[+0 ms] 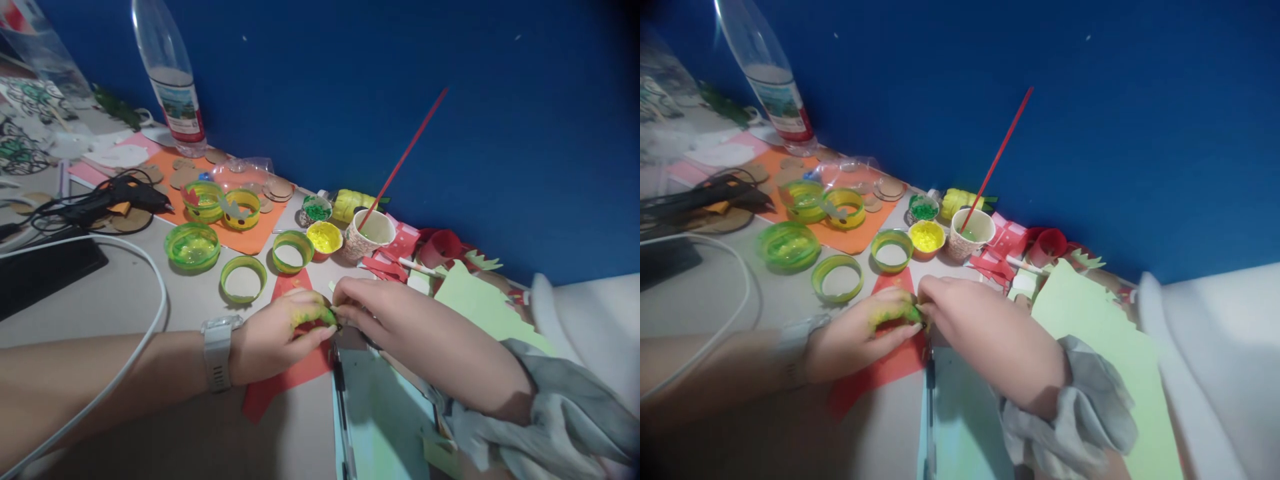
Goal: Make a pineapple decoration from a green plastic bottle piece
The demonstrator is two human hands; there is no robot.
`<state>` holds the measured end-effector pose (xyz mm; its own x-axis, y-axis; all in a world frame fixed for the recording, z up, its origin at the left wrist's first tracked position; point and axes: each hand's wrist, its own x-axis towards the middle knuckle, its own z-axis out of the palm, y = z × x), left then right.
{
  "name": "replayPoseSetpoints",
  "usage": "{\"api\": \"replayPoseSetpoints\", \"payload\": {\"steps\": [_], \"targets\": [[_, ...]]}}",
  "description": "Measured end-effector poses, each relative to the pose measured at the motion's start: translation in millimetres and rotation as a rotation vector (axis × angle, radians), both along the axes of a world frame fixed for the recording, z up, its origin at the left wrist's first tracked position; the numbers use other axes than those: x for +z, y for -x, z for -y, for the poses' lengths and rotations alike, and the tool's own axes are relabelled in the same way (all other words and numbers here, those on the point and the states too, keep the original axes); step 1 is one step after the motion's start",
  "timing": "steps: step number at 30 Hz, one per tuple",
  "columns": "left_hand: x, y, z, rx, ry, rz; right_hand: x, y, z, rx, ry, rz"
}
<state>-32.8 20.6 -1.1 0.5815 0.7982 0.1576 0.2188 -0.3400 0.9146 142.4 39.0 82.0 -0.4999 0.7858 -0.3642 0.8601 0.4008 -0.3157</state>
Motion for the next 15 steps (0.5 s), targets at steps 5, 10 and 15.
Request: {"api": "replayPoseSetpoints", "payload": {"steps": [5, 10, 15], "targets": [[0.2, 0.1, 1.0, 0.018, -0.025, 0.007, 0.4, -2.1, -1.6, -0.009, 0.009, -0.045], [-1.9, -0.2, 0.1, 0.008, -0.06, -0.007, 1.7, -5.0, -2.8, -0.045, 0.016, -0.049], [-3.6, 0.8, 0.1, 0.006, -0.092, 0.001, 2.8, -6.7, -2.7, -0.052, 0.032, -0.055]]}}
